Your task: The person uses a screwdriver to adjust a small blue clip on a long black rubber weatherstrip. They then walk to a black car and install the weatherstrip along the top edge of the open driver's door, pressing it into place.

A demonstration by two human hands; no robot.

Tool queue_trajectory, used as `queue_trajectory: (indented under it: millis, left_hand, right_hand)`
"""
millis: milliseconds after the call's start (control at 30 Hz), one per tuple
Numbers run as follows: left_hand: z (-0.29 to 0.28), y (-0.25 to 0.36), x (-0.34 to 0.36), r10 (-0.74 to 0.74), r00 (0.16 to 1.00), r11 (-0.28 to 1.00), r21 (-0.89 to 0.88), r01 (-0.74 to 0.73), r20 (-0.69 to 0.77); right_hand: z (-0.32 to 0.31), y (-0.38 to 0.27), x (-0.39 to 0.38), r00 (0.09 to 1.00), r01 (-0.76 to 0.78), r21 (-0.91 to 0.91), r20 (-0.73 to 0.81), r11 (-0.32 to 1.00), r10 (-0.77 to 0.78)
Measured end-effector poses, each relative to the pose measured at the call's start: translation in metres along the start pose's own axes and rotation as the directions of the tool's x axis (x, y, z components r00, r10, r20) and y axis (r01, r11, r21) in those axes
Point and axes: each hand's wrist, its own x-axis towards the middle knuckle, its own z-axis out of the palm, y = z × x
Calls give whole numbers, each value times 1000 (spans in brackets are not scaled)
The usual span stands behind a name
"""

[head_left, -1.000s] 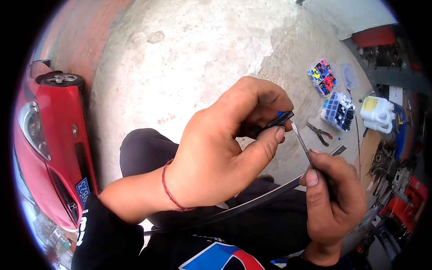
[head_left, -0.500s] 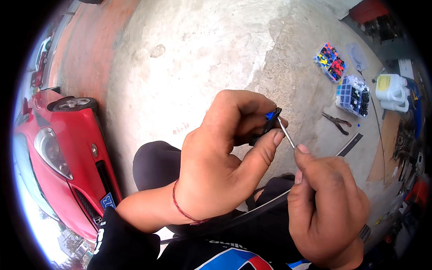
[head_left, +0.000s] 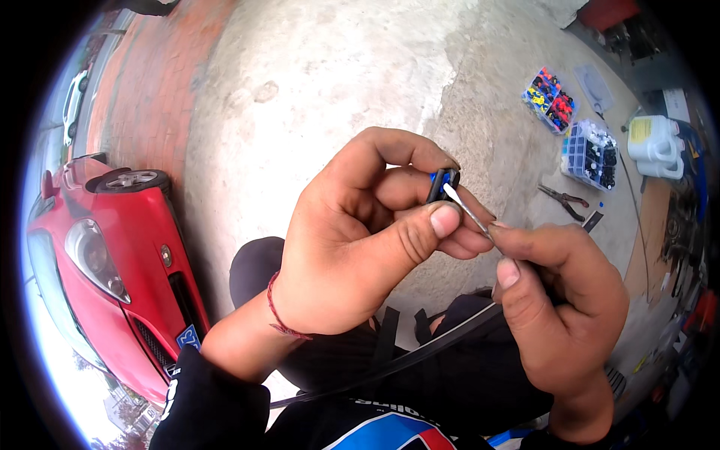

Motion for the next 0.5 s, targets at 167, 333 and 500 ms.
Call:
queue_trajectory:
  millis: [167, 333, 500]
  left_hand:
    - [-10, 1, 5, -59, 992, 957, -277, 89, 115]
    - [-16, 4, 3, -134, 945, 770, -569, 290, 299]
    - [-13, 9, 0, -228, 944, 752, -572, 326, 239]
  right_hand:
    - [-11, -14, 2, 985, -121, 77, -112, 990, 129]
    - [-1, -16, -4, 996, 90, -91, 13, 992, -89]
    - [17, -24, -6, 982, 191, -220, 36, 957, -187]
